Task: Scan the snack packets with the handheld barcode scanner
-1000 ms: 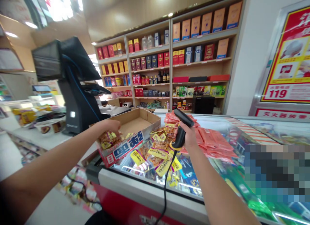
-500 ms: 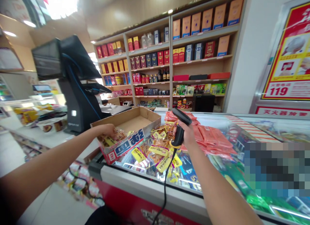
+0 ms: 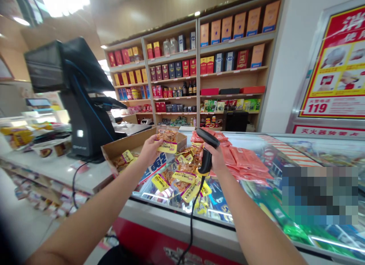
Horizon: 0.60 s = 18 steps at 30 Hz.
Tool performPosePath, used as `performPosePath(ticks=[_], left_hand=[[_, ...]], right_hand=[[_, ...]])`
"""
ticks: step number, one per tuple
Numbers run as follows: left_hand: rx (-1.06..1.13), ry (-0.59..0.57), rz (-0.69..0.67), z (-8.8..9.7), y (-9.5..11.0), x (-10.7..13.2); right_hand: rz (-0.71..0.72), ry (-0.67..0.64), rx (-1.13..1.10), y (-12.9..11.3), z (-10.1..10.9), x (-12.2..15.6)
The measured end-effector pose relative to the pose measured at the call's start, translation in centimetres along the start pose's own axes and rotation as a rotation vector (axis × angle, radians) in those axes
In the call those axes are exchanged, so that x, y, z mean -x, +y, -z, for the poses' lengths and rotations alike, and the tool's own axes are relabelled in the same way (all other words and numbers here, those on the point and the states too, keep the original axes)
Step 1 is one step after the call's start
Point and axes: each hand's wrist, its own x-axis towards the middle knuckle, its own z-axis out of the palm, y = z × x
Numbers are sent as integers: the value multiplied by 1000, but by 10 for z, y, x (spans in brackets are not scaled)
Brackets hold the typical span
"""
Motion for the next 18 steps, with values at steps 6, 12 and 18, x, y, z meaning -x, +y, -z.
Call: performPosePath(ticks=[6,12,18], left_hand=[[-10,20,-8,-40,-63,-9],[-592,230,-394,-31,-84,-7],[-682,227,-443,-28,-82,-2]], right_hand=[[-45,-86,6,-7,-3,5],[-184,-212,108,-8,-12,12],[-214,-240,175,3,-15,14]])
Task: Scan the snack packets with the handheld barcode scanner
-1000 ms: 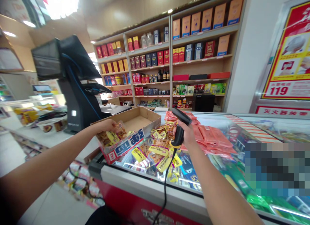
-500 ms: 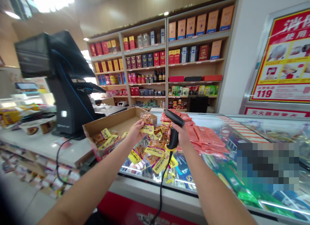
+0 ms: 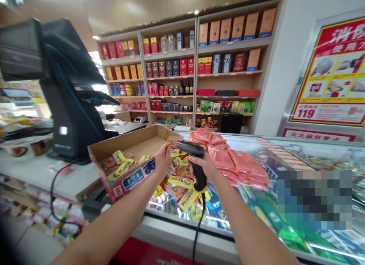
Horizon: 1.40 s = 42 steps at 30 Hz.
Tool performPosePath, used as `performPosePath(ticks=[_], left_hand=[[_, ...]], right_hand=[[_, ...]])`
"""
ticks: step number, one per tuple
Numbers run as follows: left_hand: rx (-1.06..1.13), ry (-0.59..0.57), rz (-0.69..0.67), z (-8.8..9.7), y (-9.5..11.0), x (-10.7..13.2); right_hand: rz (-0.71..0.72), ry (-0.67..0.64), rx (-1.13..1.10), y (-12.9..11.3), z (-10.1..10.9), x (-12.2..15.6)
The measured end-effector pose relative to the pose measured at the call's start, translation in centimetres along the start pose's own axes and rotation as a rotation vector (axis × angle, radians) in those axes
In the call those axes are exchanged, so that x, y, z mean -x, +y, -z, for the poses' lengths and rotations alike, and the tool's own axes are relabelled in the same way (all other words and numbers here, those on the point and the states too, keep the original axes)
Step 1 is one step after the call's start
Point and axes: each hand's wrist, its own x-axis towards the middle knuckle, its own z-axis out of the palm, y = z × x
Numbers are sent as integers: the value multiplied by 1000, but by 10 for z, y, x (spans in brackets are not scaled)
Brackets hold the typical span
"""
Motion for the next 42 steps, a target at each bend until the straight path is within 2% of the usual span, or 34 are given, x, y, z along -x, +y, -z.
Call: performPosePath(ticks=[7,23,27,31,33,37,39,42], left_hand=[[-19,-46,-39,0,5,4],[6,-33,-37,2,5,4],[10,16,1,7,5,2],[11,47,68,20,11,-6],[24,-50,144,25,14,-10],[-23,-363,395,34,13,-9],[-172,-419,387,41,14,-4],[-453,-432,216,58,24,1]], right_hand=[[-7,-3,4,2,0,0],[-4,0,-3,3,2,-1],[5,50,-86,0,2,-1],[52,132,-164,-2,5,-4],[59,145,-191,-2,8,-6],[101,132,-197,-1,13,-8],[117,125,-198,-1,14,-8],[118,123,-202,-1,15,-8]])
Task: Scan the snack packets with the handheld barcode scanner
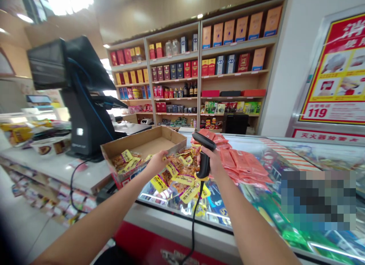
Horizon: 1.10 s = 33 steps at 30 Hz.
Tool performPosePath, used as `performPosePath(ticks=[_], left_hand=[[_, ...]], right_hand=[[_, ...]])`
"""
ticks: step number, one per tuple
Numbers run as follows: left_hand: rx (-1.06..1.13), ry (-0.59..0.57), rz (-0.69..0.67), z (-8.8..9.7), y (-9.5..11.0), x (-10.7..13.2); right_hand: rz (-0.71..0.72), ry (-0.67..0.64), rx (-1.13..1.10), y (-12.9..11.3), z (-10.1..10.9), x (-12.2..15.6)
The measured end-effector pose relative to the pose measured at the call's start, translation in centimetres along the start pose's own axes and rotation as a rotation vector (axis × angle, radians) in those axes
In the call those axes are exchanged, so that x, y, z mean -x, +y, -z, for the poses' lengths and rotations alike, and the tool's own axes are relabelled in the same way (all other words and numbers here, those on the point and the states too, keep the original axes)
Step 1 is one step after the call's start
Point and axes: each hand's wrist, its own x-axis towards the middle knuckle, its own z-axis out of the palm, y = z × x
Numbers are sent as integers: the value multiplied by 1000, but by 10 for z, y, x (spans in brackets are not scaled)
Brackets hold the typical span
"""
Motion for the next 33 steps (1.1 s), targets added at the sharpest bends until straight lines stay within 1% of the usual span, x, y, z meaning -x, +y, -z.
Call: performPosePath(ticks=[3,6,8,10,11,13,14,15,16,17,19,21,23,24,25,26,28,29,30,31,33], left_hand=[[-187,7,-101,28,5,5],[-323,23,-135,64,2,-9],[-441,0,-91,86,-11,-25],[-551,-96,-14,101,-32,-41],[-590,-167,43,106,-43,-47],[-610,-344,171,110,-66,-55],[-602,-406,212,110,-75,-57],[-589,-434,227,108,-83,-58],[-575,-426,220,106,-89,-57],[-563,-391,203,103,-92,-57],[-531,-324,178,99,-94,-55],[-452,-346,188,98,-91,-54],[-313,-376,208,100,-85,-53],[-231,-356,213,101,-82,-54],[-150,-302,214,103,-78,-55],[-72,-214,210,105,-74,-56],[118,-2,180,107,-66,-59],[246,92,160,107,-62,-60],[397,164,139,105,-56,-60],[558,211,116,101,-50,-59],[851,253,57,87,-34,-54]], right_hand=[[-15,-2,-15,1,0,0],[-20,3,-36,1,0,-1],[-20,9,-33,0,-1,0],[-18,14,-18,-1,-2,1],[-18,15,-8,-1,-3,1],[-11,18,5,-2,-4,2],[-11,16,9,-3,-5,2],[-12,14,12,-3,-5,2],[-13,14,14,-3,-5,2],[-13,14,16,-3,-5,2],[-11,17,20,-2,-5,1],[-10,18,23,-1,-4,1],[-11,16,28,-1,-3,0],[-13,14,30,0,-3,0],[-16,12,31,0,-2,0],[-14,11,27,1,-2,0],[-3,10,17,2,-1,-1],[0,10,14,3,0,-2],[-1,11,15,4,0,-2],[-4,12,19,4,0,-3],[-17,12,30,5,0,-2]])
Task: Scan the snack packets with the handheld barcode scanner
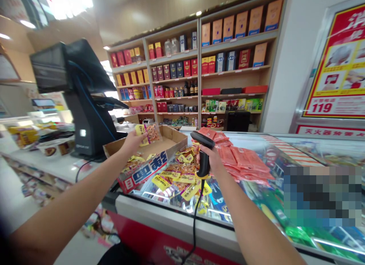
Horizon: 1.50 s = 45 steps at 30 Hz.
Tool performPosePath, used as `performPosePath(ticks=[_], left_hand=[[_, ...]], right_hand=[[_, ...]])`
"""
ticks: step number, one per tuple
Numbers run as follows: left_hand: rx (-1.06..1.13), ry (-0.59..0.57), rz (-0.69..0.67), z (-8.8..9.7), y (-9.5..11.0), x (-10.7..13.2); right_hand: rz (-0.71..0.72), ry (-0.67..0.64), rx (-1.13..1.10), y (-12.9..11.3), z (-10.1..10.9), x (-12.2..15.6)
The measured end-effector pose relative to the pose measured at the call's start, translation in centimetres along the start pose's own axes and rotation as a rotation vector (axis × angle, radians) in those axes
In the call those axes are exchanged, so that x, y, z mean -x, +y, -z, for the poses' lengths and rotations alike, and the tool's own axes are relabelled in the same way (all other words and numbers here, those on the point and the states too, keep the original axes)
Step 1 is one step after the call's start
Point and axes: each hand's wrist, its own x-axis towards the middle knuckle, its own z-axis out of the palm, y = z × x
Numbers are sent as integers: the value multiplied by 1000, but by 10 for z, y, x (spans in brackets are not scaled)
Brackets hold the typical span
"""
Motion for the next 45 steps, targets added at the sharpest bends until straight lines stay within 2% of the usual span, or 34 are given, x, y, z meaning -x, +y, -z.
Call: performPosePath(ticks=[2,5,8,11,16,22,29,39,45], left_hand=[[189,-11,-38,-24,-5,15],[278,-1,-79,-63,-23,41],[195,91,-133,-94,-46,60],[34,178,-180,-111,-66,68],[-151,209,-224,-106,-82,67],[-196,203,-276,-100,-85,68],[-184,171,-308,-103,-84,71],[-205,172,-258,-102,-78,72],[-233,202,-230,-99,-77,70]], right_hand=[[-8,-4,3,-1,-1,1],[-18,-16,7,-4,-4,4],[-14,-24,20,-8,-7,7],[-38,-63,42,-9,-9,9],[-148,-117,68,-6,-10,11],[-224,-119,31,0,-10,12],[-237,-130,33,3,-8,10],[-220,-143,45,3,-7,11],[-180,-64,19,0,-11,9]])
